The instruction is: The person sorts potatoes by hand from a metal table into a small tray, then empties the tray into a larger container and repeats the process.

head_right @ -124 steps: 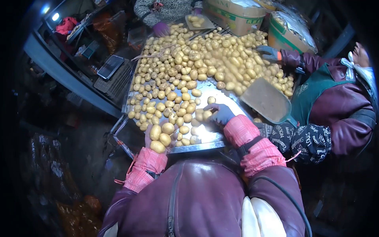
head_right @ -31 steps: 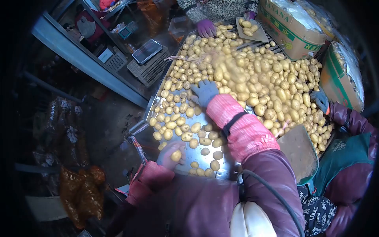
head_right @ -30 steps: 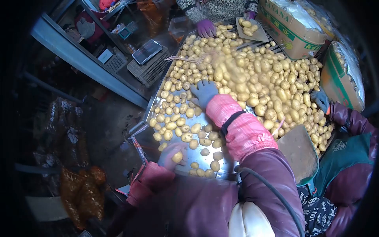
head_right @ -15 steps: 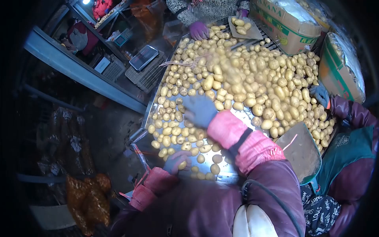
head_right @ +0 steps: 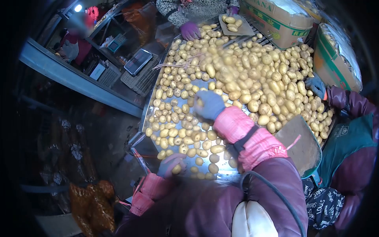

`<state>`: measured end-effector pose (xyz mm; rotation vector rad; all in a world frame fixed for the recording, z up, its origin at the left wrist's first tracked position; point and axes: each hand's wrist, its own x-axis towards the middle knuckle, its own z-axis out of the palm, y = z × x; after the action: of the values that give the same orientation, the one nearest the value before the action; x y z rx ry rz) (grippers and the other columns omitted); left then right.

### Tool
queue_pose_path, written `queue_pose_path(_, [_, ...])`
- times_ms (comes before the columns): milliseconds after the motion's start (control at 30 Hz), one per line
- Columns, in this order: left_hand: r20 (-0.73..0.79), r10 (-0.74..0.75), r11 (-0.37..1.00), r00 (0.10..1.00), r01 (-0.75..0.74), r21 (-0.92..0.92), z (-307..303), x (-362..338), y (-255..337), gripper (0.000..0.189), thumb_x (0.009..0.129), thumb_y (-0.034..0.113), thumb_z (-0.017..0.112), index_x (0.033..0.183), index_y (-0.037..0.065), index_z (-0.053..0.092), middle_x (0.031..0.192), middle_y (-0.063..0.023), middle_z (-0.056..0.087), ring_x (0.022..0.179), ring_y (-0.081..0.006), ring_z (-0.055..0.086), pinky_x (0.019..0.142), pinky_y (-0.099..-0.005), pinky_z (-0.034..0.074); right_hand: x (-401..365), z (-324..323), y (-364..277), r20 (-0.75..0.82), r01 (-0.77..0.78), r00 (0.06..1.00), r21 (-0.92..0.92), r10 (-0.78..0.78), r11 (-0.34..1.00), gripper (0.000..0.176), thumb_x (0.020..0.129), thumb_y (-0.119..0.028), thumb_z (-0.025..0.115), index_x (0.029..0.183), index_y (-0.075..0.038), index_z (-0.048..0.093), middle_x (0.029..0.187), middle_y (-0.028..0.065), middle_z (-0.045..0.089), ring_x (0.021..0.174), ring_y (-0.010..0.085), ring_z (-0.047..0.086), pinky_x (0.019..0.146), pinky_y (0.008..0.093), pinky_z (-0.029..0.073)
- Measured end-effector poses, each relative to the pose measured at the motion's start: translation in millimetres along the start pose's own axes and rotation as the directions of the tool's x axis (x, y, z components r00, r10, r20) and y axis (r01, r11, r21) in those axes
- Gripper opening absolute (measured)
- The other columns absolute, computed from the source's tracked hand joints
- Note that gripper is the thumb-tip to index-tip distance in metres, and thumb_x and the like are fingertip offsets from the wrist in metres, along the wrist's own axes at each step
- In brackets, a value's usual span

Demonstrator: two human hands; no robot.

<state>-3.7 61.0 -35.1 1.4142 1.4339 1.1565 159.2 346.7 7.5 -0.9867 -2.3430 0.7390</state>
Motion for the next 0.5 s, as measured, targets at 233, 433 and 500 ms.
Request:
queue_pose_path(233, [0.146, -0.383, 0.898, 0.912, 0.405, -0.173, 15.4, -22.3, 14.7, 0.029, 0.094, 0.015, 0.059, 0.116, -0.004, 0.063, 0.083, -0.0019, 0.063, 0.074, -0.0107, 0.056, 0.069, -0.0259, 0.047, 44.0, -81.7, 44.9, 0.086, -0.118, 0.979, -0.490, 0.183, 0.864, 0.051, 0.076, -0.018, 0.067, 0.125, -0.023, 0.056, 0.119, 0.0142, 0.058, 0.100, 0.0348, 0.065, 0.080, 0.0443, 0.053])
queue_pose_path(433, [-0.012, -0.064, 0.978, 0.998, 0.066, 0.199, 24.1, -32.7, 0.8, 0.024, 0.093, 0.017, 0.063, 0.110, 0.002, 0.069, 0.093, -0.0097, 0.071, 0.085, -0.0176, 0.068, 0.076, -0.0301, 0.054, 34.2, -69.2, 36.5, 0.264, 0.032, 0.952, -0.585, 0.152, 0.811, 0.058, 0.076, -0.024, 0.075, 0.130, -0.025, 0.053, 0.112, 0.0095, 0.061, 0.100, 0.0311, 0.067, 0.079, 0.0424, 0.054])
queue_pose_path(500, [0.017, -0.134, 0.951, 0.991, 0.124, 0.285, 20.3, -28.4, 12.0, 0.022, 0.091, 0.015, 0.064, 0.108, 0.002, 0.070, 0.098, -0.0130, 0.072, 0.089, -0.0203, 0.070, 0.079, -0.0320, 0.055, 27.0, -57.0, 51.5, 0.287, -0.160, 0.943, -0.043, 0.166, 0.986, 0.061, 0.075, -0.021, 0.078, 0.132, -0.021, 0.054, 0.103, 0.0094, 0.065, 0.085, 0.0265, 0.067, 0.072, 0.0372, 0.055])
